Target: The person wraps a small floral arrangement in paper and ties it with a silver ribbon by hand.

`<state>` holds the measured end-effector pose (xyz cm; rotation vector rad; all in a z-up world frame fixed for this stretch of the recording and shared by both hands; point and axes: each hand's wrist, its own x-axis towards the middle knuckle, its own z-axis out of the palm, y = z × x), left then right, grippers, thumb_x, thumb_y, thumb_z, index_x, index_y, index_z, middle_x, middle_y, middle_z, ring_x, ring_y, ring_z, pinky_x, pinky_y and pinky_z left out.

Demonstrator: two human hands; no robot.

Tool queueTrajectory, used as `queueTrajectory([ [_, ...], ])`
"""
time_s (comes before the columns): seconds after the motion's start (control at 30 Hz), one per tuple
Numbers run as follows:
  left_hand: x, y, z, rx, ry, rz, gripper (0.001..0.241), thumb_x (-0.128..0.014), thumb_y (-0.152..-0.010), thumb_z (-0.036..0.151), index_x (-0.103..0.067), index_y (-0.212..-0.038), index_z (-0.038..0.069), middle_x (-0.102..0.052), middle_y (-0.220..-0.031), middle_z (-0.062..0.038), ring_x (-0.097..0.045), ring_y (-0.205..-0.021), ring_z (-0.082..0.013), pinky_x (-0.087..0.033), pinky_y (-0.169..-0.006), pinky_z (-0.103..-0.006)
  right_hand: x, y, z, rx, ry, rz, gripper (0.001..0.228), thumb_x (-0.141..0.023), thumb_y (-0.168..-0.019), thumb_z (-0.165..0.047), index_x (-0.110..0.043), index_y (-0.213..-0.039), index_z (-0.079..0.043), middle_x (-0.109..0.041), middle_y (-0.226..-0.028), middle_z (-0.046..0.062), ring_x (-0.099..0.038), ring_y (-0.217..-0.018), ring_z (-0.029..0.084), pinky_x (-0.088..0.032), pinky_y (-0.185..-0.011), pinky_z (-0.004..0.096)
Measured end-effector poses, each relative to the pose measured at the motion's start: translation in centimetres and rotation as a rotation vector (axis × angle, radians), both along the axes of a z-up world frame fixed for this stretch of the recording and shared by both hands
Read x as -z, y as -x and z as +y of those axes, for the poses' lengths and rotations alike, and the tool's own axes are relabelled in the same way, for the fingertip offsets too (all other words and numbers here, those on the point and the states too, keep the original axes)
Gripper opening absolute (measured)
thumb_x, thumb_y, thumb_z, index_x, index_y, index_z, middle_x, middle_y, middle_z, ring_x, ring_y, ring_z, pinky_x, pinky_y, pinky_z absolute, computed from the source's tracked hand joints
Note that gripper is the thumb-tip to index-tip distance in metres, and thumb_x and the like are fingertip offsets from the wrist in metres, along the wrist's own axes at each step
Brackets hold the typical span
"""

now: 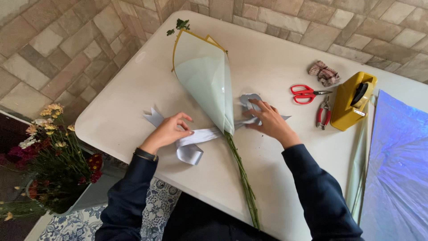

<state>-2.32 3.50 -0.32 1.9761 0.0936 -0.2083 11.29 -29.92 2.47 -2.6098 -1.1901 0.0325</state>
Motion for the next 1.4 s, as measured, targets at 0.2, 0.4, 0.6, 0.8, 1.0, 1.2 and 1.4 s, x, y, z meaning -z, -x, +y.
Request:
queueTrajectory([
  [0.2,-2.9,0.4,1.8,0.040,-0.003,0.061,0.048,-0.073,-0.077,0.008,-0.056,-0.122,0.006,-0.068,-0.084,-0.012,-0.067,-0.069,-0.0180,-0.055,-0.062,-0.0273,1.1,-2.9,-1.1,-0.047,-0.091,0.040,0.019,-0.069,-0.077,-0.011,-0.067,-0.095,-0.008,-0.053,-0.136,0.001,-0.051,-0.125,0.031,-0.039,-0.102,0.063],
  [0.4,-5.9,0.7,3.9,0.063,0.041,0.119,0.038,-0.073,-0.081,0.014,-0.062,-0.116,0.007,-0.065,-0.080,-0.003,-0.059,-0.070,-0.0097,-0.047,-0.061,-0.0196,2.4,-8.0,-4.3,-0.048,-0.183,0.241,0.020,-0.065,-0.083,-0.013,-0.072,-0.101,-0.009,-0.071,-0.103,0.016,-0.064,-0.102,0.042,-0.047,-0.092,0.053],
  [0.6,-8.6,0.6,8.5,0.030,0.004,0.167,0.040,-0.077,-0.079,0.015,-0.065,-0.117,0.011,-0.068,-0.077,-0.005,-0.060,-0.065,-0.0096,-0.045,-0.056,-0.0197,0.8,-11.6,-7.3,0.159,0.063,0.199,0.036,-0.071,-0.078,-0.025,-0.071,-0.114,-0.016,-0.073,-0.099,0.020,-0.064,-0.103,0.043,-0.046,-0.097,0.049],
  [0.8,-12.8,1.7,11.4,-0.060,-0.053,0.105,0.034,-0.071,-0.083,0.013,-0.065,-0.116,0.013,-0.066,-0.076,-0.002,-0.058,-0.062,-0.0066,-0.044,-0.055,-0.0168,-0.6,-16.1,-9.9,0.327,0.222,0.057,0.027,-0.060,-0.088,-0.037,-0.074,-0.106,-0.023,-0.078,-0.088,0.007,-0.070,-0.095,0.033,-0.049,-0.092,0.042],
  [1.0,-16.1,2.2,10.1,-0.114,0.114,-0.066,0.022,-0.060,-0.093,0.005,-0.054,-0.114,0.011,-0.062,-0.083,-0.007,-0.036,-0.052,-0.0041,-0.027,-0.045,-0.0160,-10.8,-10.5,-6.9,0.521,-0.093,0.285,0.021,-0.057,-0.097,-0.024,-0.072,-0.089,-0.011,-0.068,-0.069,0.004,-0.055,-0.065,0.018,-0.043,-0.062,0.033],
  [1.2,-20.4,2.1,9.3,-0.085,0.102,-0.303,0.024,-0.055,-0.098,0.006,-0.057,-0.120,0.016,-0.061,-0.087,0.004,-0.048,-0.061,-0.0003,-0.039,-0.052,-0.0134,-17.3,-7.0,-3.8,0.508,-0.297,0.407,0.015,-0.054,-0.095,-0.010,-0.068,-0.101,-0.012,-0.064,-0.074,0.007,-0.054,-0.062,0.015,-0.039,-0.053,0.031],
  [1.4,-23.7,0.7,5.5,0.079,0.135,-0.455,0.014,-0.066,-0.093,0.011,-0.064,-0.107,0.008,-0.067,-0.098,-0.001,-0.062,-0.080,-0.0036,-0.052,-0.057,-0.0145,-22.9,-4.0,2.4,0.370,-0.251,0.369,0.017,-0.049,-0.093,-0.017,-0.064,-0.101,-0.016,-0.068,-0.084,-0.001,-0.057,-0.079,0.010,-0.036,-0.070,0.026],
])
